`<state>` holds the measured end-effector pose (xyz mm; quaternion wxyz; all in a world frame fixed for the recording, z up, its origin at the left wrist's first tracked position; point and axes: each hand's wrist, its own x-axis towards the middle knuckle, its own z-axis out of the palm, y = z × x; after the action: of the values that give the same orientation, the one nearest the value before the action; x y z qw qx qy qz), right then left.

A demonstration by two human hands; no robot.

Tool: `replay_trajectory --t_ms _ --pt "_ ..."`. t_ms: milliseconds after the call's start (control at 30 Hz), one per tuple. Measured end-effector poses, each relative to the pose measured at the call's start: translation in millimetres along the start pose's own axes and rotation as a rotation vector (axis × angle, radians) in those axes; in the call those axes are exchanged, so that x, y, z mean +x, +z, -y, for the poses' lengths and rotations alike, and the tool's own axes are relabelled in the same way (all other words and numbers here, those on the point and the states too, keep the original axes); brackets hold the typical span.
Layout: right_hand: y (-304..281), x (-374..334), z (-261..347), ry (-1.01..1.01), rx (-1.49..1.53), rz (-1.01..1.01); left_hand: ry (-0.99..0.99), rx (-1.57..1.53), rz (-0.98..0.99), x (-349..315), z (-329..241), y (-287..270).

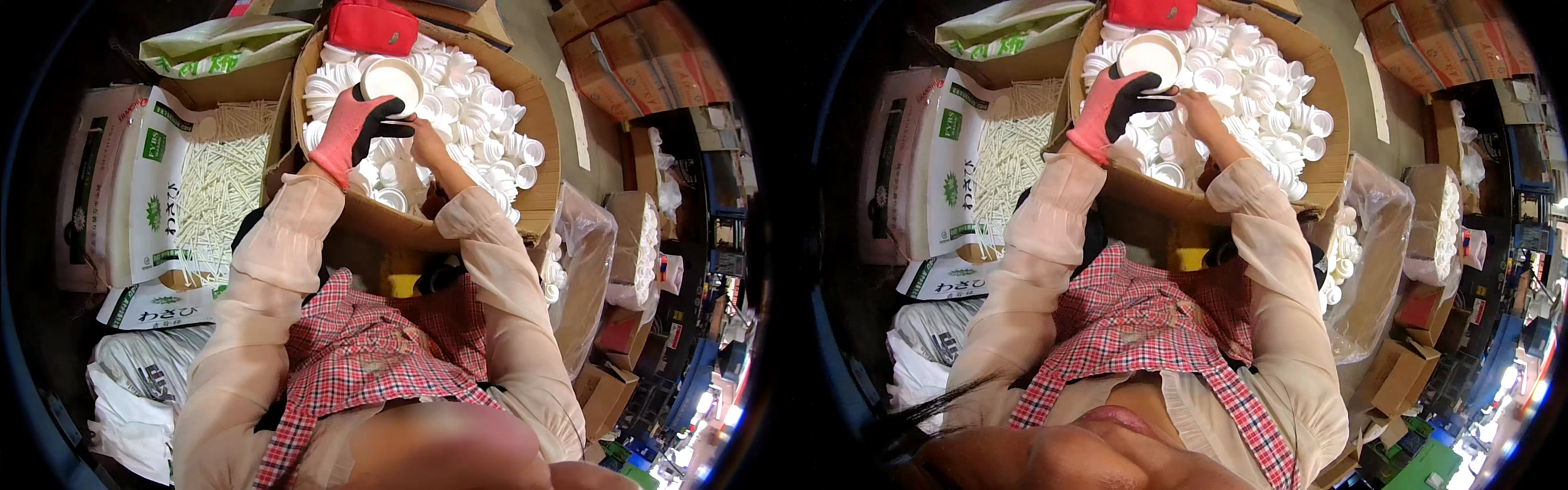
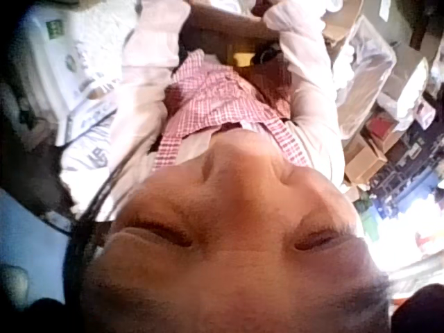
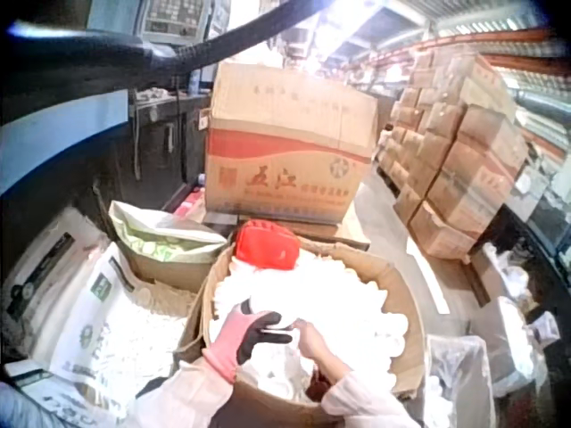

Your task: The person sits on the floor and repeatedly picks up white plastic lids and bases, snaps them together, and places the assembled units into a nearby container. The person occasionally reaches for additional parts from surrounding boxes.

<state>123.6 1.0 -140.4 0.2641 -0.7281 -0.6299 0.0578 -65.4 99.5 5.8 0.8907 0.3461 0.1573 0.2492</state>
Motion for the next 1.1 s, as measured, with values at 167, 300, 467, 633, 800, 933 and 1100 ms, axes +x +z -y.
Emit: replay_trajectory --t_ms 167,300,467,633,800,933,1100 --pt "-11 -11 -8 0.056 -0.413 -0.001 0.109 0.244 -0.006 0 -4 -3" --pt "-63 -13 7 0.372 -0.084 -0.285 0.024 0.073 0.316 1 4 -9" --pt "-142 -31 95 0.431 0.616 -0.479 0.073 0.432 0.452 5 33 -10" --pt "-148 -70 107 0.332 1.182 -0.255 0.121 0.448 0.324 -1 44 5" --pt "-153 -88 88 0.356 1.756 -0.052 -0.072 0.005 0.331 -9 47 24" --pt "-157 -93 92 0.305 1.782 -0.133 -0.218 -0.406 0.430 -12 42 39" --pt "-170 -103 80 0.181 1.617 -0.310 0.231 0.478 0.374 -11 33 44"
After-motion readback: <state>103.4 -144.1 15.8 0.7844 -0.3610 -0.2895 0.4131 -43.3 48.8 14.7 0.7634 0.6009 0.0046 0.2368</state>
